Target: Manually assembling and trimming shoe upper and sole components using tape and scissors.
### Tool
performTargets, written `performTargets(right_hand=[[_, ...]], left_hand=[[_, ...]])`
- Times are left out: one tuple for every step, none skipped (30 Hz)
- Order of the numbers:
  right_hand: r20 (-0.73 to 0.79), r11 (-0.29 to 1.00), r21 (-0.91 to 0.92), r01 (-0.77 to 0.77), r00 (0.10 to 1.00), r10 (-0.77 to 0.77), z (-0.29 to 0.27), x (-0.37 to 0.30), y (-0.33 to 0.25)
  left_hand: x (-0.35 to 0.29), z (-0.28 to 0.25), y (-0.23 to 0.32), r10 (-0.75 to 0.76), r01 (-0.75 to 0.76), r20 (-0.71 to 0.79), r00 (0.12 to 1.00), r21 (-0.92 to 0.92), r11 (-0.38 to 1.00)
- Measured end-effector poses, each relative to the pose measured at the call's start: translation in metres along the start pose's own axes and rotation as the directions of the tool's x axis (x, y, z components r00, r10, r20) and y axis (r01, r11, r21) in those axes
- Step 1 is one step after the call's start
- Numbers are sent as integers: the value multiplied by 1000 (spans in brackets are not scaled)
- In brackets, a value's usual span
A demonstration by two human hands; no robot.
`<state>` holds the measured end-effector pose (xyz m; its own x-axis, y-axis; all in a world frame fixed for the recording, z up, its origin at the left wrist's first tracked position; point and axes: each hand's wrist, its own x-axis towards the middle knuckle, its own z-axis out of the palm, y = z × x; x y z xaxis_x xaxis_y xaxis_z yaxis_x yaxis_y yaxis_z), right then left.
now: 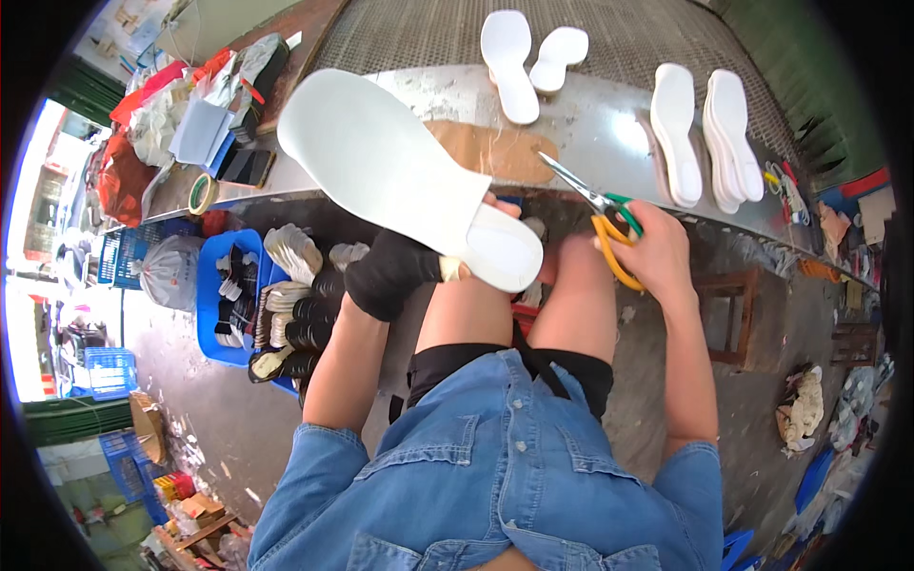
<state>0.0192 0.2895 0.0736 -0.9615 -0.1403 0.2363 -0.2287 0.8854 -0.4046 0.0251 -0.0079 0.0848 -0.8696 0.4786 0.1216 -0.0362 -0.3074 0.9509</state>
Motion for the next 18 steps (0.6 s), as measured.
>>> performTargets(right_hand=[[9,999,-49,16,1000,-16,8,17,9],[14,995,-101,24,1000,-23,14,34,22],[3,995,-100,29,1000,-29,19,49,30],[-4,993,-108,45,999,-46,22,63,38],[75,990,-137,30,997,-20,23,79,43],[151,986,-168,13,988,13,21,90,49],[85,958,-253,136,989,-119,21,95,50],[87,956,-253,150,987,-132,17,98,32],[96,961,275,10,995,-37,16,101,12],[157,682,717,-143,987,42,9,100,-13],[273,546,818,-181,958,-91,-1,91,-39],[349,398,885,-241,909,-226,-9,80,-59],[320,406,886,-224,929,-186,-8,73,-65],[290,414,886,-208,946,-147,-6,70,-68],[239,365,910,-197,969,-71,-3,70,-67],[238,363,910,-200,969,-63,-3,69,-66],[47,539,841,-47,999,13,-3,68,-66],[-155,700,710,77,987,48,-3,66,-67]], left_hand=[[3,-1,-1,43,-42,54,998,-13,999],[9,1,1,63,-62,61,996,-15,998],[14,4,2,64,-62,93,994,-23,998],[18,6,2,65,-61,122,990,-31,998],[23,8,0,51,-25,144,988,-173,985],[29,11,0,68,-44,140,988,-169,985],[33,12,-1,62,-48,104,993,-133,990],[35,12,-4,52,-44,71,996,-102,994],[37,10,-8,35,-33,47,998,-46,998],[40,7,-11,39,-37,40,998,-50,998],[43,3,-14,93,-92,-3,996,37,995],[49,1,-17,146,-142,-27,989,122,982],[57,9,-10,185,-183,-3,983,127,975],[62,11,-8,177,-177,10,984,120,977],[67,14,-8,112,-104,-56,992,118,988],[70,15,-8,48,-33,-128,991,116,993],[70,14,-11,-32,52,-139,990,144,988],[71,11,-20,-198,231,-241,950,115,966]])
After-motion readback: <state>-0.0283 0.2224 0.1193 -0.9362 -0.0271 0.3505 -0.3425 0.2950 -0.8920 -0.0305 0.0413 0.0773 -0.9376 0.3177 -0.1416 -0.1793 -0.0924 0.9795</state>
